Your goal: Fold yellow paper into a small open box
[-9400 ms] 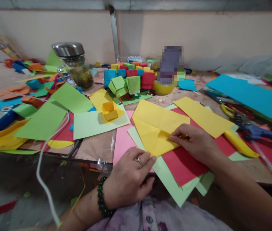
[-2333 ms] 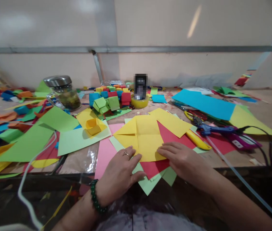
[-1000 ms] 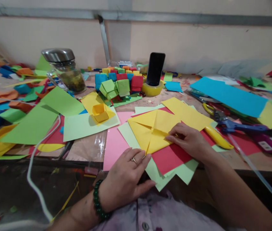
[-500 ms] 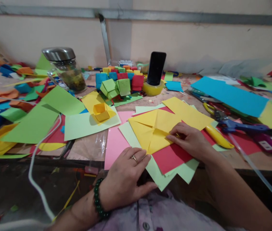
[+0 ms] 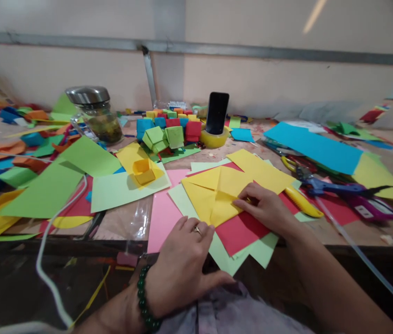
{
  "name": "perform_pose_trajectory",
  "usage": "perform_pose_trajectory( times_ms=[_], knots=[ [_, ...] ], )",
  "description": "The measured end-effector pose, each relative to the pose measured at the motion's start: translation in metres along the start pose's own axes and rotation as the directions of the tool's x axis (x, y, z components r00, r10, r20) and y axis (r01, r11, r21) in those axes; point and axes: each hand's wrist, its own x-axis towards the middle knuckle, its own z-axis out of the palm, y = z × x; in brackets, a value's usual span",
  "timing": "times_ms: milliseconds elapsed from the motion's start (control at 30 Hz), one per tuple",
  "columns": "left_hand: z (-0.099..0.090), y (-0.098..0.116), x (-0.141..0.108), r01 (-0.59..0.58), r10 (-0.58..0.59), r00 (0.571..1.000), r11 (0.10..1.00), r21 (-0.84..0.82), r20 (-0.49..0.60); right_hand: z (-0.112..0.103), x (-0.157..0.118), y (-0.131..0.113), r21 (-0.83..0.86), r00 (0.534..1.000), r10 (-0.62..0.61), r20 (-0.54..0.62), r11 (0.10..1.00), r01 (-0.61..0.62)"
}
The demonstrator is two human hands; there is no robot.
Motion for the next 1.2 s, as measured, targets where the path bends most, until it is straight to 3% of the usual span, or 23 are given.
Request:
perform_pose_trajectory(
  times_ms=[433,600,833,1000,1133,1200],
  knots=[
    [0.005,-0.007,0.005,-0.093,0.092,0.993,0.996,-0.007,-0.077,0.004,0.0,0.003,-0.003,1.0,-0.005,-0.029,1.0,0.005],
    [0.002,-0.007,0.007,-0.067,0.065,0.996,0.997,-0.026,-0.064,0.004,0.0,0.003,0.016,1.0,0.011,-0.017,1.0,-0.01],
    [0.017,-0.013,0.013,-0.112,0.144,0.977,0.974,0.197,-0.159,0.002,-0.003,-0.005,0.013,0.999,0.015,-0.04,1.0,-0.014],
    [0.033,-0.027,0.014,-0.203,0.292,0.917,0.929,0.31,-0.273,0.002,-0.003,-0.004,-0.032,0.997,0.023,-0.07,0.999,-0.025],
    [0.033,-0.017,0.002,-0.137,0.215,0.943,0.947,0.292,-0.254,0.003,-0.005,-0.004,-0.003,0.998,0.007,-0.058,1.0,-0.007],
    [0.028,-0.009,-0.003,-0.09,0.139,0.974,0.962,0.256,-0.178,0.003,-0.003,-0.001,0.027,0.999,0.0,-0.044,1.0,0.001]
  ],
)
